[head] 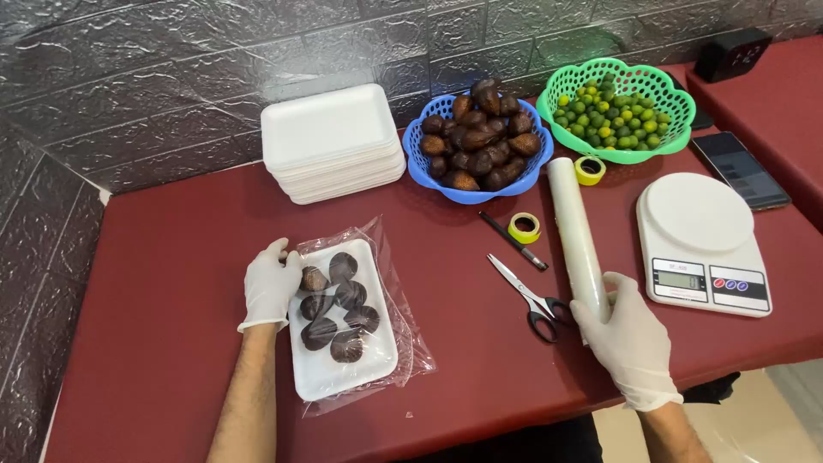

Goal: Wrapping a tray of snake fruit with plastic wrap and applying a handwritten label.

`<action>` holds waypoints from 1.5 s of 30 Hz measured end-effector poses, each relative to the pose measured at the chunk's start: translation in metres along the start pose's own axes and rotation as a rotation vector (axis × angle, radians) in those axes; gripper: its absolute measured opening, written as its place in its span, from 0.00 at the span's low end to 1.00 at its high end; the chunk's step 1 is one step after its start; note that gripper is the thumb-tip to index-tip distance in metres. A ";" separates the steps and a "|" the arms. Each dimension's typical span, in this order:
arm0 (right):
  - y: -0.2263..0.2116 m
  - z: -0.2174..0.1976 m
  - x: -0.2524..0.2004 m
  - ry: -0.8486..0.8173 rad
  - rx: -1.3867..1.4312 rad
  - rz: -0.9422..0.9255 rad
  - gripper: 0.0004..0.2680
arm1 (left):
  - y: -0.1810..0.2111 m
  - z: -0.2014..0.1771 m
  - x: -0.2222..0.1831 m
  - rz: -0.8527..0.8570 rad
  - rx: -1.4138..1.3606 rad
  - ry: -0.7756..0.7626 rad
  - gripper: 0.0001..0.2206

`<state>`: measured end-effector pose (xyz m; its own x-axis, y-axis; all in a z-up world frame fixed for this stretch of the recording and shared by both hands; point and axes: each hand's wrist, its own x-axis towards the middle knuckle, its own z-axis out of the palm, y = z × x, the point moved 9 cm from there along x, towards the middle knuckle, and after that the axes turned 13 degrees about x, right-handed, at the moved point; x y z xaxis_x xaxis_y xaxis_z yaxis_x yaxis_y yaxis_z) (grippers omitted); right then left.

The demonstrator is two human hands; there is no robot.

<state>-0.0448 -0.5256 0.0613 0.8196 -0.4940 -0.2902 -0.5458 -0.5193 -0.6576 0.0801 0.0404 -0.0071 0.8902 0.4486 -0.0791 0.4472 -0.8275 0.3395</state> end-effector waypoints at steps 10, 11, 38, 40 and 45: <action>-0.032 0.023 -0.082 0.232 0.185 -0.900 0.09 | -0.010 -0.013 0.000 -0.129 0.034 -0.089 0.26; -0.038 0.046 -0.096 0.125 0.189 -1.001 0.08 | -0.016 -0.009 0.006 -0.120 0.054 -0.093 0.25; -0.146 0.319 -0.257 -0.218 -0.187 -1.559 0.05 | -0.021 -0.013 -0.010 -0.158 -0.309 -0.089 0.07; -0.144 0.324 -0.253 -0.237 -0.201 -1.544 0.04 | -0.020 -0.014 -0.011 -0.167 -0.321 -0.104 0.08; -0.143 0.325 -0.249 -0.199 -0.204 -1.537 0.05 | -0.018 -0.017 -0.015 -0.179 -0.324 -0.118 0.08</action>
<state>-0.1146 -0.1014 0.0018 0.5923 0.6674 0.4514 0.8052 -0.5105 -0.3017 0.0573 0.0542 0.0037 0.8128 0.5189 -0.2648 0.5627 -0.5816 0.5874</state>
